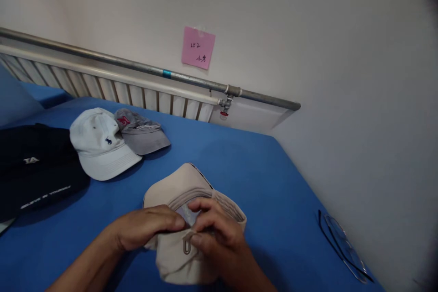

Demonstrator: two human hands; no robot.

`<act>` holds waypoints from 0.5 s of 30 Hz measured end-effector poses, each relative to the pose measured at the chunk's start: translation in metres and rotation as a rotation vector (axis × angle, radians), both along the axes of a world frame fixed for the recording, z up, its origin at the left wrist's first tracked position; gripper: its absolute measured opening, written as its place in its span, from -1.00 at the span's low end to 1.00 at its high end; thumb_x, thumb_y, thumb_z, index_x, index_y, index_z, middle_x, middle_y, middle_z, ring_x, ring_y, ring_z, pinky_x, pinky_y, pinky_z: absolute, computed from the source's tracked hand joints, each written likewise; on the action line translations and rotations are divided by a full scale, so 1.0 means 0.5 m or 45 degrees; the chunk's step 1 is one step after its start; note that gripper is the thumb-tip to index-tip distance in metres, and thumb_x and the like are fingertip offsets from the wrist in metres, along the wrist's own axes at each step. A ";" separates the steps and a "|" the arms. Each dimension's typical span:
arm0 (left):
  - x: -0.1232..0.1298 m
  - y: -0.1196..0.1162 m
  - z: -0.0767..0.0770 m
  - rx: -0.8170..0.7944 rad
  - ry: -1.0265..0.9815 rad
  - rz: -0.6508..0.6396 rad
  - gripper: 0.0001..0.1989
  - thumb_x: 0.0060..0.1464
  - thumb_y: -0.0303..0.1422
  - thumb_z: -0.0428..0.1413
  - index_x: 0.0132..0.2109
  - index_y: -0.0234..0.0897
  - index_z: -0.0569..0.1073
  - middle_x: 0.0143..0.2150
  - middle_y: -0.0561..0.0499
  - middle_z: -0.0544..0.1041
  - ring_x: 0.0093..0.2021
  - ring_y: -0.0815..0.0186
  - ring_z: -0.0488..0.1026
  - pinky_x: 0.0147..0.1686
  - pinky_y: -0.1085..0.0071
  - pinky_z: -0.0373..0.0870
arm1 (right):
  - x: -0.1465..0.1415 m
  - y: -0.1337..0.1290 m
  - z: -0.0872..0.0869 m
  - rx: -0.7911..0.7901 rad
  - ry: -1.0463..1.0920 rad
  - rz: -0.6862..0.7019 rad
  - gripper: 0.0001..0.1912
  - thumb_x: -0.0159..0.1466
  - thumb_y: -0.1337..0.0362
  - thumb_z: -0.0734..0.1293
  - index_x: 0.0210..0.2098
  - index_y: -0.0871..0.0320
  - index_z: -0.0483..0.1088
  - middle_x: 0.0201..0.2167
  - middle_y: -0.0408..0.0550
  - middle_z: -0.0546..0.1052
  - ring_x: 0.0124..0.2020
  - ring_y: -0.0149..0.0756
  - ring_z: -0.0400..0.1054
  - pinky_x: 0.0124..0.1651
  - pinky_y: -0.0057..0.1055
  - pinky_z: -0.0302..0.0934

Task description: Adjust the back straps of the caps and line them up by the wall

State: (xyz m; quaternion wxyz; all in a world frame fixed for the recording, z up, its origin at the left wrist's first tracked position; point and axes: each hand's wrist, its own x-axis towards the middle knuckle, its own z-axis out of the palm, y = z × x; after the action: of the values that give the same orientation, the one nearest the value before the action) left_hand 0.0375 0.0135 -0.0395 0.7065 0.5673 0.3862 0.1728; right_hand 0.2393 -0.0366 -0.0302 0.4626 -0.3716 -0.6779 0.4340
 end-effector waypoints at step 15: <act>0.024 -0.012 0.012 -0.286 -0.148 -0.027 -0.86 -0.22 -0.35 0.12 -0.51 -0.34 0.52 -0.43 0.00 0.41 -0.41 0.35 0.23 -0.44 0.46 0.18 | -0.010 0.015 -0.033 -0.369 0.517 0.211 -0.95 0.15 0.33 0.40 -0.39 0.05 0.45 -0.42 -0.18 0.47 -0.30 -0.36 0.33 -0.16 -0.38 0.21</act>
State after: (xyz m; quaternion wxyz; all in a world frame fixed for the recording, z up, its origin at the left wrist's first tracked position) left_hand 0.0493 0.0073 -0.0333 0.7886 0.4778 0.3553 0.1537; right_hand 0.2342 -0.0291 -0.0468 0.4941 -0.2825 -0.5301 0.6286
